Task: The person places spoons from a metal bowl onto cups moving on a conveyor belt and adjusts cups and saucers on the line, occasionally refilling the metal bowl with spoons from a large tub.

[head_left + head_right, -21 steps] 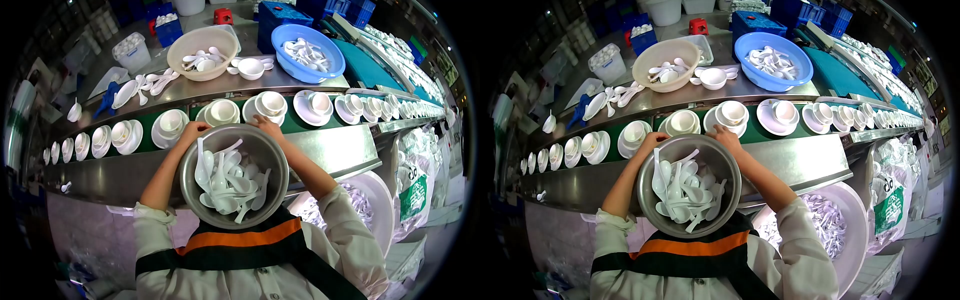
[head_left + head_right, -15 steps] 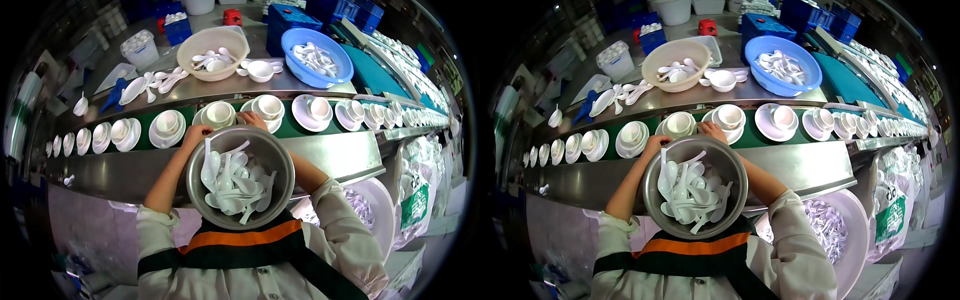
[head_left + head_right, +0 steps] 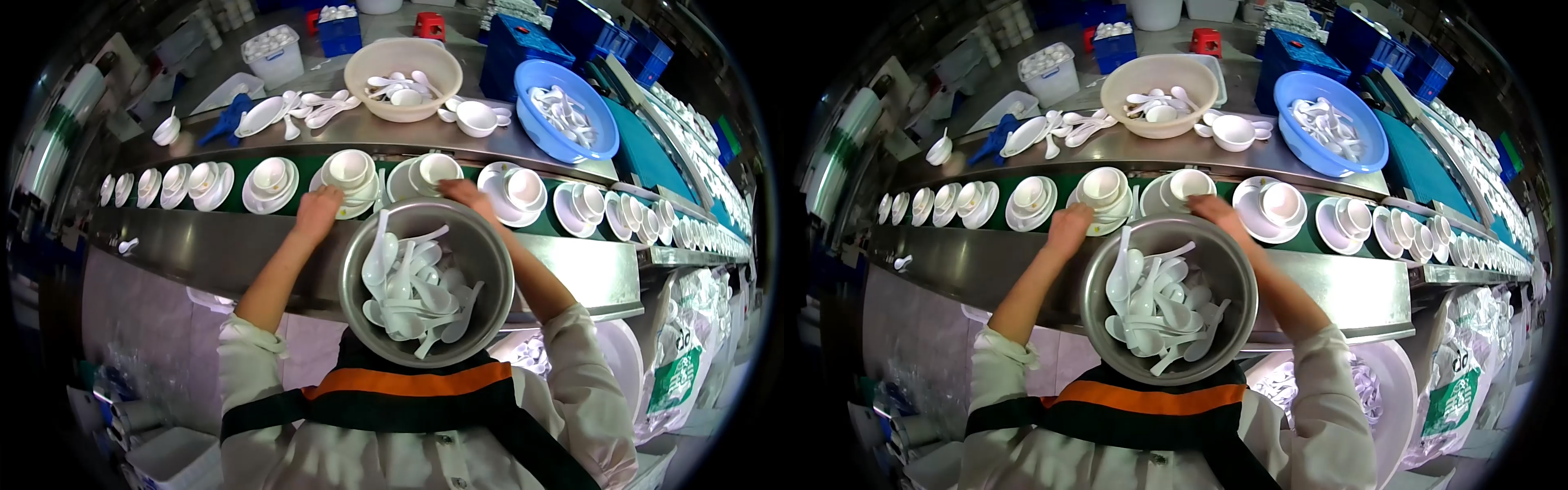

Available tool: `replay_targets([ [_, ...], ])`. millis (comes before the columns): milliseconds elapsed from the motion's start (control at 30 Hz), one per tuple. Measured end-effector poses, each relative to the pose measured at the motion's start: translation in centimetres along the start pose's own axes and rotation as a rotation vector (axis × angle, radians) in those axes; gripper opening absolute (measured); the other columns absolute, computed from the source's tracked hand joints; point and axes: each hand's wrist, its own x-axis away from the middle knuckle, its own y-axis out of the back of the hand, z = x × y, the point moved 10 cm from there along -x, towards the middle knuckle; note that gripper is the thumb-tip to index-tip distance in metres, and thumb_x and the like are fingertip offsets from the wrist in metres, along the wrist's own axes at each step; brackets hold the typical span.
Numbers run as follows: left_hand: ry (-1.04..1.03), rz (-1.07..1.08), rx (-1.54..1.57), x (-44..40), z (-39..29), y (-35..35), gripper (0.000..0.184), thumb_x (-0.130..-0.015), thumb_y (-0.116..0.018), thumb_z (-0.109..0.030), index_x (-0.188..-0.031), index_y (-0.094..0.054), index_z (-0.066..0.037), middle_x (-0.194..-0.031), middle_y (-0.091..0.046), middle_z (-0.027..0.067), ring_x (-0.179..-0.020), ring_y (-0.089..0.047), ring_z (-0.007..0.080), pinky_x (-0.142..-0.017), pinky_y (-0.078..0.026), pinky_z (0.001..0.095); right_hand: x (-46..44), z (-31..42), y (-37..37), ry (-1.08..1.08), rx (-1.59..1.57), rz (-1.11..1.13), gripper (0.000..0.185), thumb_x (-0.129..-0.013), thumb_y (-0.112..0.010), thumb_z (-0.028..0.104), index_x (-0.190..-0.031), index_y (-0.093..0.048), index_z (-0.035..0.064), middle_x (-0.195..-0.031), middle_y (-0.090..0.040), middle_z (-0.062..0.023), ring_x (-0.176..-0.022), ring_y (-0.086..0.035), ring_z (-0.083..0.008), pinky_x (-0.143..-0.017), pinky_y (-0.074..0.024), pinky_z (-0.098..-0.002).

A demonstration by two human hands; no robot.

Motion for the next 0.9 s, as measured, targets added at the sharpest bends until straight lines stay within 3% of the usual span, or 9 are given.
replay_targets([
  [133, 0.316, -0.011, 0.014, 1.4, 6.3, -0.5, 0.008, -0.068, -0.061, -0.013, -0.070, -0.059, -0.005, -0.076, -0.060, 0.0095, -0.076, -0.059, 0.0238, -0.061, -0.049, 0.0357, 1.7, -2.7, 9.2, -0.216, 0.543, -0.302, 0.034, -0.072, -0.060, 0.004, -0.105, -0.055, 0.0042, -0.101, -0.058, -0.0141, -0.091, -0.054, -0.0311, -0.081, -0.0441, -0.0384],
  [200, 0.412, 0.000, 0.018, 1.6, 8.7, -1.0, 0.013, -0.066, -0.066, -0.016, -0.069, -0.061, -0.005, -0.077, -0.062, 0.0101, -0.075, -0.060, 0.0239, -0.062, -0.049, 0.0363, 3.3, -6.3, 11.4, -0.443, 0.720, -0.243, 0.041, -0.070, -0.064, 0.009, -0.110, -0.053, 0.0040, -0.110, -0.055, -0.0137, -0.104, -0.048, -0.0338, -0.087, -0.0402, -0.0392],
  [300, 0.745, 0.118, -0.118, 3.0, 13.1, -1.8, 0.008, -0.069, -0.061, -0.011, -0.073, -0.061, -0.004, -0.081, -0.060, 0.0109, -0.079, -0.059, 0.0250, -0.060, -0.050, 0.0362, 6.3, -11.4, 10.5, -0.798, 0.592, 0.031, 0.023, -0.078, -0.057, 0.023, -0.093, -0.060, 0.0057, -0.082, -0.062, -0.0157, -0.076, -0.060, -0.0332, -0.067, -0.0472, -0.0428],
  [467, 0.605, -0.125, -0.171, 2.5, 9.6, 2.4, 0.017, -0.070, -0.060, -0.008, -0.084, -0.057, -0.001, -0.090, -0.055, 0.0127, -0.086, -0.055, 0.0273, -0.065, -0.050, 0.0354, 5.5, -12.4, 8.6, -0.815, 0.431, 0.039, 0.021, -0.076, -0.057, 0.023, -0.080, -0.064, 0.0042, -0.073, -0.063, -0.0161, -0.070, -0.061, -0.0355, -0.064, -0.0482, -0.0431],
  [567, 0.501, -0.058, 0.007, 1.6, 5.1, 3.2, 0.021, -0.070, -0.062, -0.014, -0.086, -0.056, -0.001, -0.091, -0.055, 0.0145, -0.088, -0.055, 0.0280, -0.066, -0.050, 0.0375, 6.4, -14.7, 5.1, -1.146, 0.055, 0.232, 0.030, -0.076, -0.059, 0.033, -0.072, -0.065, 0.0035, -0.074, -0.064, -0.0166, -0.069, -0.062, -0.0328, -0.062, -0.0490, -0.0405],
  [667, 0.600, 0.054, 0.060, 2.0, 6.1, 1.2, 0.032, -0.066, -0.070, -0.017, -0.089, -0.055, -0.001, -0.091, -0.058, 0.0158, -0.088, -0.057, 0.0312, -0.071, -0.048, 0.0403, 0.8, -10.3, 6.7, -0.718, 0.608, 0.175, 0.033, -0.076, -0.061, 0.037, -0.072, -0.065, 0.0037, -0.076, -0.064, -0.0161, -0.068, -0.063, -0.0314, -0.060, -0.0491, -0.0387],
  [733, 0.795, 0.335, 0.140, 3.9, 9.9, -4.1, 0.030, -0.067, -0.068, -0.017, -0.089, -0.054, 0.000, -0.090, -0.061, 0.0167, -0.086, -0.059, 0.0331, -0.073, -0.048, 0.0414, -2.5, -6.7, 6.6, -0.694, 0.664, 0.270, 0.030, -0.076, -0.063, 0.035, -0.082, -0.065, 0.0053, -0.076, -0.064, -0.0153, -0.069, -0.063, -0.0307, -0.062, -0.0489, -0.0380],
  [800, 0.860, 0.283, 0.134, 4.7, 12.5, -4.7, 0.024, -0.069, -0.064, -0.015, -0.086, -0.056, -0.001, -0.090, -0.062, 0.0183, -0.086, -0.060, 0.0345, -0.074, -0.047, 0.0429, -5.5, -2.0, 5.3, -0.445, 0.114, 0.120, 0.028, -0.078, -0.063, 0.028, -0.097, -0.062, 0.0074, -0.075, -0.064, -0.0143, -0.070, -0.063, -0.0304, -0.064, -0.0489, -0.0391],
  [900, 0.896, 0.058, 0.185, 5.7, 16.1, -2.0, 0.015, -0.071, -0.060, -0.011, -0.084, -0.060, -0.004, -0.083, -0.062, 0.0194, -0.083, -0.060, 0.0351, -0.073, -0.046, 0.0429, -7.3, 6.9, 0.4, -0.175, -0.058, 0.353, 0.035, -0.076, -0.064, 0.022, -0.107, -0.057, 0.0092, -0.101, -0.060, -0.0125, -0.091, -0.059, -0.0265, -0.072, -0.0492, -0.0373],
])
